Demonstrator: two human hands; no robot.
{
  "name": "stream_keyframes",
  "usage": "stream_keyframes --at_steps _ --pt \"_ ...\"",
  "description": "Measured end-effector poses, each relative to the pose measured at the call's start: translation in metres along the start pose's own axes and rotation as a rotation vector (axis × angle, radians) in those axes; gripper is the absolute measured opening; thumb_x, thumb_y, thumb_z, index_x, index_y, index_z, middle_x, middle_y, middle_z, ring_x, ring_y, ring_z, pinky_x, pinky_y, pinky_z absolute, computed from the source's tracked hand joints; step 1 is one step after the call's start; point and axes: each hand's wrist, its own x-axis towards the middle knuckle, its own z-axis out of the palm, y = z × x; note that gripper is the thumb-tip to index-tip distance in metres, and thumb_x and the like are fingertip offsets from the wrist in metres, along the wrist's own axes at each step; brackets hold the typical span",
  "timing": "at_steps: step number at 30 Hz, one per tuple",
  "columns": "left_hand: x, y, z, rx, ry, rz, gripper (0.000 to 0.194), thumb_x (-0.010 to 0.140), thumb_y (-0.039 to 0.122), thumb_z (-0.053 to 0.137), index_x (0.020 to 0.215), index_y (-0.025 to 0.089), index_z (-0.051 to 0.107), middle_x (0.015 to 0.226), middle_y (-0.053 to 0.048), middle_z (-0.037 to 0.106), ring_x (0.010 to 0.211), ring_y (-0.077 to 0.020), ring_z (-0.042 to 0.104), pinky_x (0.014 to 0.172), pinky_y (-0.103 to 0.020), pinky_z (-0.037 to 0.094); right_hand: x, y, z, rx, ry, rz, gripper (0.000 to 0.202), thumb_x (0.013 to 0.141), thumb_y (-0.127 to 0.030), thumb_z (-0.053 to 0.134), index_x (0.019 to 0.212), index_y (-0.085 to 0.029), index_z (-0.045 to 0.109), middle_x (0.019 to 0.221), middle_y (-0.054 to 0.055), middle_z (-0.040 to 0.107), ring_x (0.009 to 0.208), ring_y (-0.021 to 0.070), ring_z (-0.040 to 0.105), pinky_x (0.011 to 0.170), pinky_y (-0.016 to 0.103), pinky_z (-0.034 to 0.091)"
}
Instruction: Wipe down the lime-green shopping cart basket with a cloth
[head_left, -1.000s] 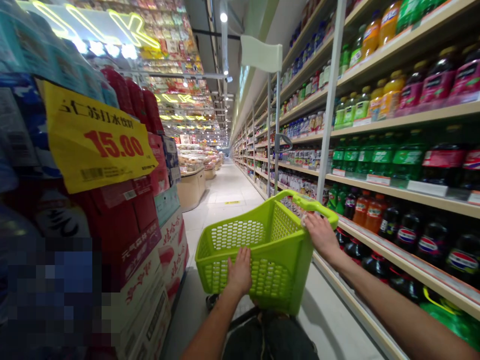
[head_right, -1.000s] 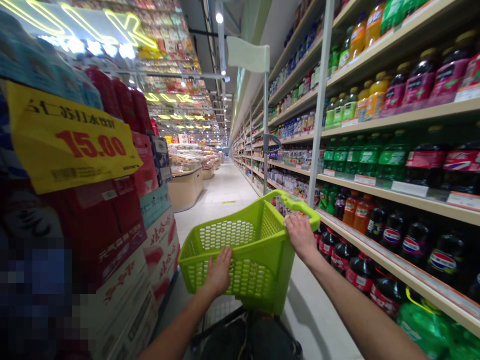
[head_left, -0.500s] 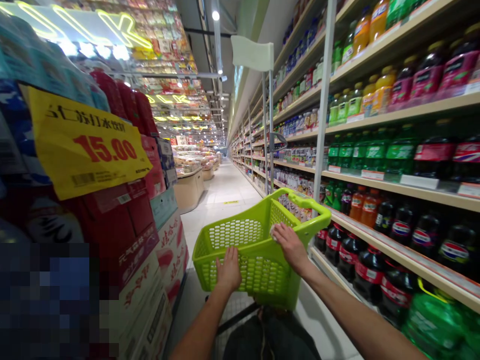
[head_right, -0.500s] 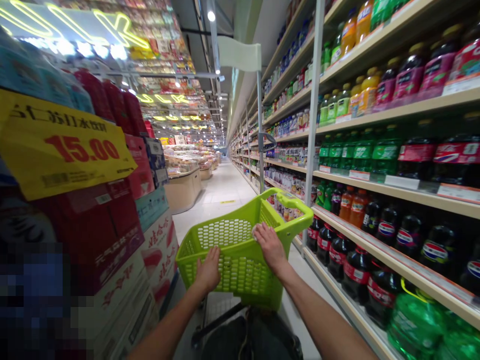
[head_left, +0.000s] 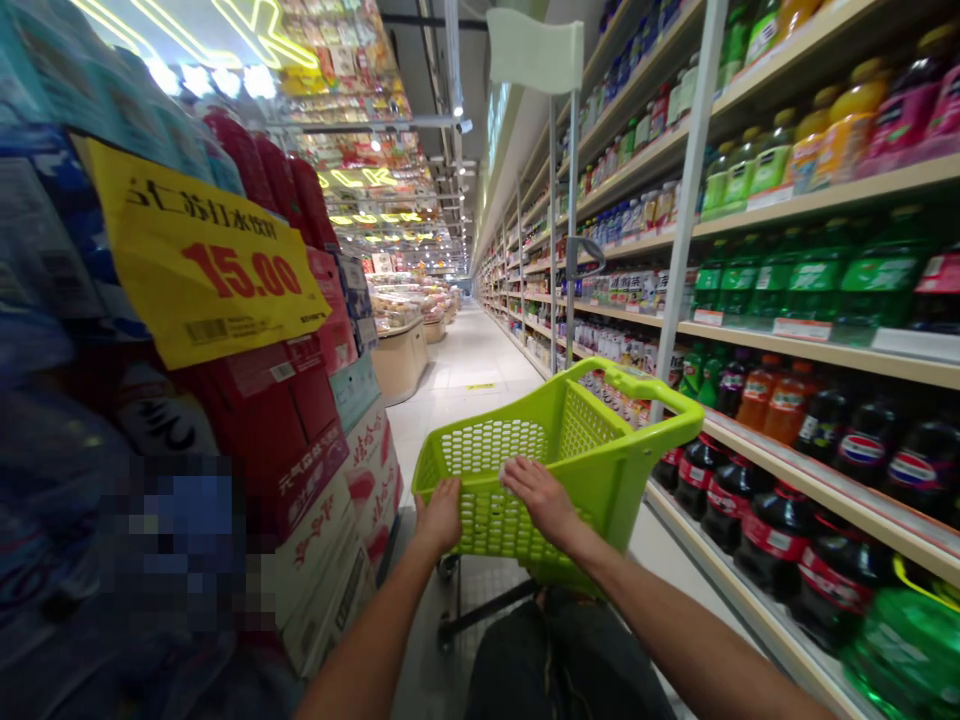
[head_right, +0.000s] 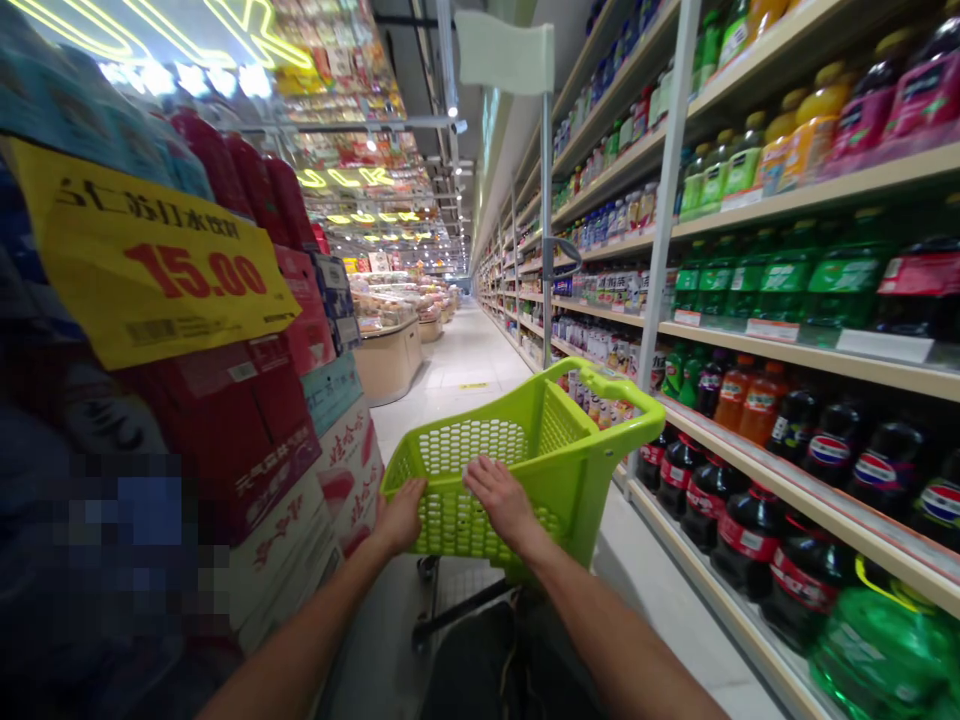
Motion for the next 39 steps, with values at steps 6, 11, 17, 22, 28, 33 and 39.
stream_keyframes --at_steps 6,11,17,22,28,33,39 --pt "-0.003 -0.028 0.005 -0.14 0.04 -0.009 0.067 0.065 -0.001 0.037 0.129 0.017 0.035 0.139 -0.008 0.035 0.13 -0.0209 0.026 0.107 -0.049 0.015 -0.022 -0.049 0.043 0.109 -0.18 -0.158 0.023 0.086 -0.019 0.046 0.101 -0.021 0.063 0.109 0.003 0.063 0.112 0.0175 0.05 0.092 0.035 0.044" --pt "-0.006 -0.059 0.006 -0.205 0.066 -0.064 0.066 0.069 0.0 0.032 0.133 0.015 0.029 0.139 -0.008 0.036 0.128 -0.0165 0.03 0.108 -0.039 0.021 0.046 -0.081 0.056 0.179 -0.119 -0.146 0.031 0.088 -0.017 0.042 0.115 -0.022 0.054 0.123 0.004 0.054 0.125 0.0173 0.035 0.102 0.039 0.033" --pt "-0.01 -0.07 0.004 -0.344 0.023 -0.038 0.077 0.062 -0.006 0.032 0.136 0.009 0.018 0.138 -0.008 0.037 0.124 -0.0092 0.036 0.105 -0.022 0.025 0.02 -0.102 0.087 0.196 -0.292 -0.15 0.017 0.084 -0.019 0.05 0.091 -0.018 0.065 0.101 0.004 0.066 0.11 0.0162 0.052 0.091 0.03 0.043" --pt "-0.007 -0.068 0.006 -0.334 0.052 -0.078 0.071 0.068 0.001 0.036 0.136 0.015 0.021 0.134 -0.006 0.043 0.122 -0.0141 0.04 0.104 -0.03 0.029 0.005 -0.085 0.071 0.196 -0.169 -0.139 0.029 0.087 -0.013 0.041 0.107 -0.022 0.06 0.114 0.005 0.061 0.117 0.0158 0.045 0.097 0.037 0.038" --pt "-0.004 -0.036 -0.006 -0.078 0.046 -0.046 0.063 0.069 0.004 0.039 0.131 0.013 0.032 0.135 -0.011 0.041 0.126 -0.0216 0.034 0.106 -0.046 0.019 -0.019 -0.039 0.053 0.099 -0.089 -0.058 0.034 0.086 -0.01 0.038 0.109 -0.022 0.059 0.117 0.006 0.059 0.119 0.0185 0.043 0.097 0.042 0.038" --pt "0.002 0.012 -0.011 0.008 -0.013 0.085 0.073 0.064 0.001 0.04 0.134 0.018 0.026 0.143 -0.008 0.028 0.133 -0.0195 0.019 0.107 -0.049 0.013 -0.041 -0.023 0.039 0.051 -0.131 -0.056 0.033 0.085 -0.01 0.04 0.108 -0.022 0.06 0.116 0.005 0.06 0.118 0.0184 0.045 0.095 0.04 0.041" --pt "0.007 0.031 -0.005 0.084 -0.027 0.078 0.071 0.066 0.001 0.037 0.134 0.017 0.025 0.145 -0.009 0.023 0.133 -0.0201 0.018 0.107 -0.05 0.014 -0.023 0.003 0.018 0.012 -0.05 0.043 0.037 0.084 -0.007 0.04 0.115 -0.021 0.055 0.122 0.006 0.055 0.123 0.0192 0.038 0.099 0.044 0.035"
